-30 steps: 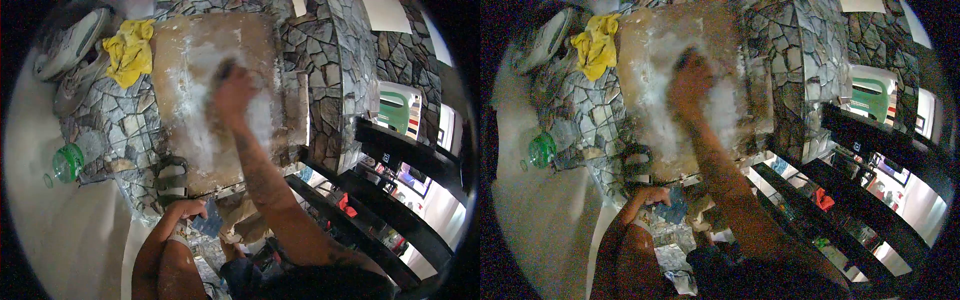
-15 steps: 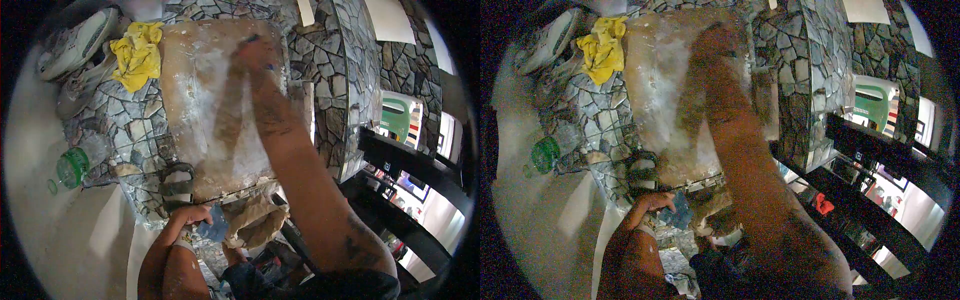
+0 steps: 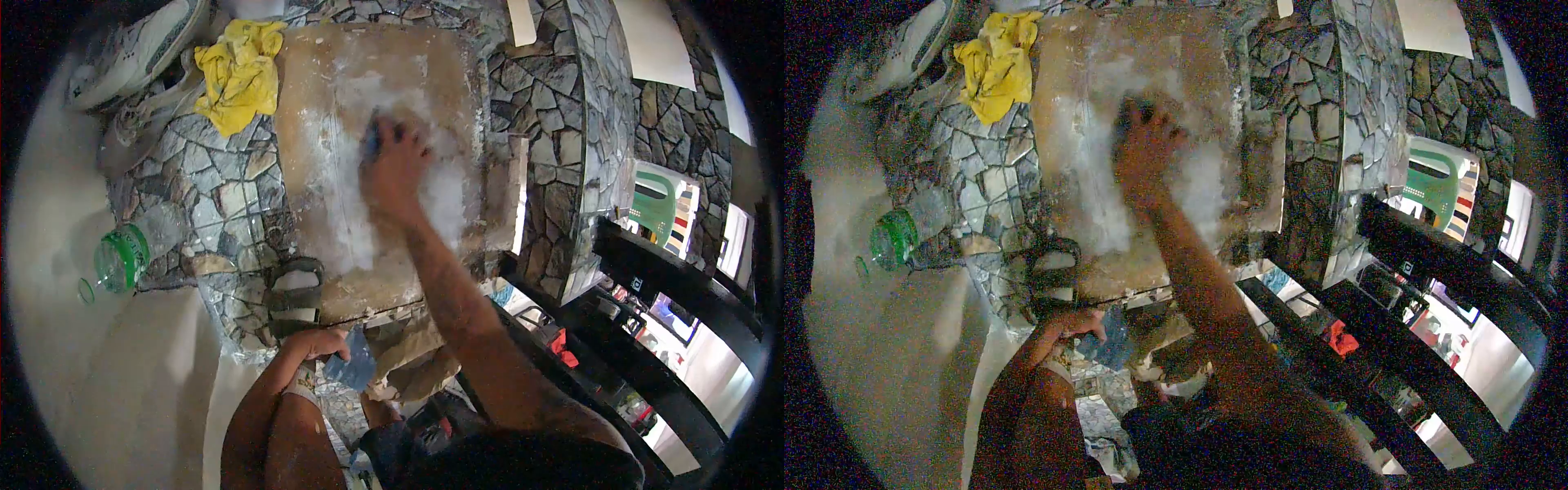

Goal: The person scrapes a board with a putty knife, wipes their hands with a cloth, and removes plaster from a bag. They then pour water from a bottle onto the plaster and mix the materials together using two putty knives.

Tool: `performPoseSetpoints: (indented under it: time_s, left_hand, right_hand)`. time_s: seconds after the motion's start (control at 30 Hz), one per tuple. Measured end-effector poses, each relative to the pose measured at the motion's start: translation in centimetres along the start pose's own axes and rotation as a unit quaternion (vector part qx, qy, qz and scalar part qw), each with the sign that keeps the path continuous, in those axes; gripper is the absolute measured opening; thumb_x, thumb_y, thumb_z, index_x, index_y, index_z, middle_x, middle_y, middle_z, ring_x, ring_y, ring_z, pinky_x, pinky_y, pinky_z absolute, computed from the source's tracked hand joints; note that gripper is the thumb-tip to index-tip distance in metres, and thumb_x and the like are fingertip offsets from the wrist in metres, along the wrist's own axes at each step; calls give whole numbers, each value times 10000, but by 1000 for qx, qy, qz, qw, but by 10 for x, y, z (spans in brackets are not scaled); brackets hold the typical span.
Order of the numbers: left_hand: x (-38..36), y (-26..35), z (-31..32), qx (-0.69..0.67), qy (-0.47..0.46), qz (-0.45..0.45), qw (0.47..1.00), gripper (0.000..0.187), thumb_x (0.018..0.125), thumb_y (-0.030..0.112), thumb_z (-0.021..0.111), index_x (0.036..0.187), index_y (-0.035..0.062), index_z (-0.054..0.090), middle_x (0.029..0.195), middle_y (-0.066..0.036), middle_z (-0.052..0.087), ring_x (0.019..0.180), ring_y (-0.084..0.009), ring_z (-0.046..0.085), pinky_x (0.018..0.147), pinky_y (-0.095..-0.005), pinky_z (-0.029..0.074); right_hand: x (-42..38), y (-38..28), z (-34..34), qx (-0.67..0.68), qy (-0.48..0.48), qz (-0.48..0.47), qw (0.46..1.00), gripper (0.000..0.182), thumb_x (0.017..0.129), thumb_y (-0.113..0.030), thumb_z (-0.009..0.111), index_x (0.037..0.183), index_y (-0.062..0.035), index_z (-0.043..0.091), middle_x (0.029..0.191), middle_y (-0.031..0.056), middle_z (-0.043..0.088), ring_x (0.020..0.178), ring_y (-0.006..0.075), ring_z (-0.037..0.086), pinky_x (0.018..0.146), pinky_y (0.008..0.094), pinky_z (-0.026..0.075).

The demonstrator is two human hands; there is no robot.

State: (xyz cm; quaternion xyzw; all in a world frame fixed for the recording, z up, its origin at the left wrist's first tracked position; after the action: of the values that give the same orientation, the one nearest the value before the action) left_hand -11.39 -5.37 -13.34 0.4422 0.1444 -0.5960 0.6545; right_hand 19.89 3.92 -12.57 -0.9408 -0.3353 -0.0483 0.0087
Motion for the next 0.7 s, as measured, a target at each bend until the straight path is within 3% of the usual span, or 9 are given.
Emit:
performPoseSetpoints:
  time_s: [0.03,0.17,0.23,0.3,0.4,0.43,0.6,0.67,0.7]
  left_hand:
    - [22,-16,1,60,32,64,996,435,656,194,685,986,-45,533,943,-135,560,874,-212,516,748,-342,427]
    - [17,-15,3,-31,-10,24,999,443,662,217,689,986,-41,535,927,-132,557,857,-210,514,757,-342,425]
    - [47,-48,7,32,-47,7,998,437,669,220,688,985,-40,535,919,-126,555,839,-206,518,746,-337,429]
    - [57,-52,5,94,-25,83,992,404,680,219,684,958,-33,533,912,-119,553,825,-195,521,722,-329,433]
    - [41,-39,1,66,-3,64,996,386,693,212,675,954,-26,521,922,-109,549,816,-187,526,683,-316,438]
    - [32,-34,1,51,-14,60,997,387,693,204,672,965,-25,517,924,-108,546,811,-185,526,677,-317,440]
    - [6,-10,4,-53,6,51,997,370,689,141,645,991,-21,505,874,-90,552,705,-173,531,608,-318,448]
    - [9,-10,10,-176,4,58,983,358,686,123,638,982,-19,494,853,-86,547,653,-163,525,576,-321,445]
    - [23,-25,8,-122,-1,59,991,389,677,121,646,997,-19,477,845,-83,542,634,-163,520,569,-325,443]
  right_hand:
    - [25,18,3,-9,9,45,999,592,710,-333,642,1252,-171,466,1229,171,442,1098,375,427,912,582,307]
    - [100,98,13,-34,34,253,966,610,731,-428,629,1238,-144,441,1212,203,447,1097,407,421,828,583,383]
    - [96,103,-10,10,-24,228,973,626,739,-440,631,1240,-125,429,1192,206,447,1085,388,431,839,570,377]
    - [45,43,-44,23,40,122,992,644,735,-364,633,1289,-125,406,1196,193,444,1099,373,430,903,555,337]
    - [-52,-25,-33,39,-92,-5,995,522,777,-184,514,1295,-206,450,1198,145,452,1096,331,433,922,541,287]
    - [-73,-28,-30,121,-106,2,987,466,797,-139,475,1257,-208,485,1198,145,452,1101,317,436,920,551,283]
    - [-24,58,5,-87,-55,168,980,572,748,-261,625,1279,-186,425,1181,149,447,1101,334,436,887,570,319]
    - [9,110,-11,5,-51,288,956,684,702,-352,692,1291,-185,389,1182,149,442,1100,345,434,876,569,329]
    - [10,111,-13,-8,-32,275,961,694,686,-351,703,1285,-184,394,1182,146,441,1097,348,434,879,563,328]
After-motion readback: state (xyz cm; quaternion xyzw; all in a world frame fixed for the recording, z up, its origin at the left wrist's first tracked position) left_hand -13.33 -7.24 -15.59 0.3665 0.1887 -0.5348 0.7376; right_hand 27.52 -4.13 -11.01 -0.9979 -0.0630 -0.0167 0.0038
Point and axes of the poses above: each hand's wrist, its own x-axis towards the middle knuckle, its own z-axis out of the palm, y = z × x, the point moved 5 cm from there along x, towards the middle knuckle
